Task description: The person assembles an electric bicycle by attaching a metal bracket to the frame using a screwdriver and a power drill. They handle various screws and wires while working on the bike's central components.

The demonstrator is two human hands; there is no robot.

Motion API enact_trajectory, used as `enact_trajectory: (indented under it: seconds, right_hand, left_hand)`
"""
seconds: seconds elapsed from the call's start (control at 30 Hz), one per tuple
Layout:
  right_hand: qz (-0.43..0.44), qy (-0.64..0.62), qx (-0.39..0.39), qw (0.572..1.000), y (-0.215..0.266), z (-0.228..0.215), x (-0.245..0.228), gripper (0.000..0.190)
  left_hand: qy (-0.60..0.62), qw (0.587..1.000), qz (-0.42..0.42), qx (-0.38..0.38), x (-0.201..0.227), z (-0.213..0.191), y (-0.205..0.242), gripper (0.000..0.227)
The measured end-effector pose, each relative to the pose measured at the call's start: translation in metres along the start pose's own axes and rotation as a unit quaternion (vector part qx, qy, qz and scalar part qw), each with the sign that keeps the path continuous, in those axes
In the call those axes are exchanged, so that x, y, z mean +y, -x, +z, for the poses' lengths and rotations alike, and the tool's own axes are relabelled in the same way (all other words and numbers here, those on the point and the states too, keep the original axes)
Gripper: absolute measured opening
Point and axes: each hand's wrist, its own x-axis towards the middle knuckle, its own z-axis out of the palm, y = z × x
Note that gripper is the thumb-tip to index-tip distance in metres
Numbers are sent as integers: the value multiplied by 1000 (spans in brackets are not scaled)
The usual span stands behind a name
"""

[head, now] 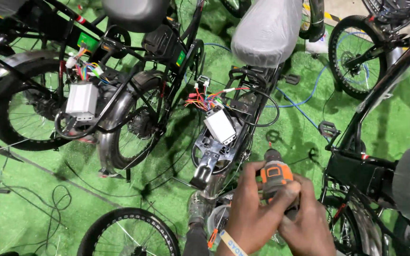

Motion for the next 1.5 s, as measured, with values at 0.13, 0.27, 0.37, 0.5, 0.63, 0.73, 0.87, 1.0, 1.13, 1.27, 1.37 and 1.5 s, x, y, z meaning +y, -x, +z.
enact_trajectory:
  seconds: [0.13, 0.27, 0.37, 0.5, 0.63, 0.73, 0.87, 1.0, 1.13, 1.27, 1.37, 1.5]
  right_hand:
    - [-10, -62, 5, 998, 10, -13, -28, 42]
    - [11, -46, -57, 997, 20, -25, -70, 30]
    - [-3, -17, -83, 996, 13, -22, -84, 29]
    - [-31, 35, -89, 995, 4, -10, -99, 34]
    - [-48, 28, -95, 994, -6, -6, -108, 35]
    - [-7, 57, -105, 993, -9, -6, -119, 30]
    - [38, 76, -135, 987, -7, -4, -135, 35]
    - [40, 67, -160, 984, -7, 6, -131, 33]
    - [44, 88, -155, 983, -13, 14, -133, 38]
    - [36, 86, -142, 985, -14, 18, -133, 34]
    - [41, 77, -145, 986, -17, 21, -134, 30]
    - [54, 80, -145, 985, -18, 24, -133, 28]
  left_hand:
    - [53, 995, 82, -15, -12, -31, -23, 42]
    - [4, 990, 132, -39, -41, -85, -73, 19]
    - [-114, 989, 88, -34, -92, -100, -130, 21]
    - [-46, 979, -74, -185, -152, -86, -184, 25]
    - [181, 946, -197, -182, -169, -68, -188, 3]
    - [218, 932, -238, -167, -205, -74, -208, 19]
    - [322, 842, -364, -236, -217, -98, -213, 33]
    - [508, 742, -383, -211, -234, -95, -210, 15]
    - [524, 762, -346, -159, -234, -79, -211, 15]
    - [310, 893, -270, -184, -275, -58, -219, 26]
    - [325, 906, -203, -181, -285, -53, -211, 28]
    - [178, 966, -113, -147, -261, -56, -192, 58]
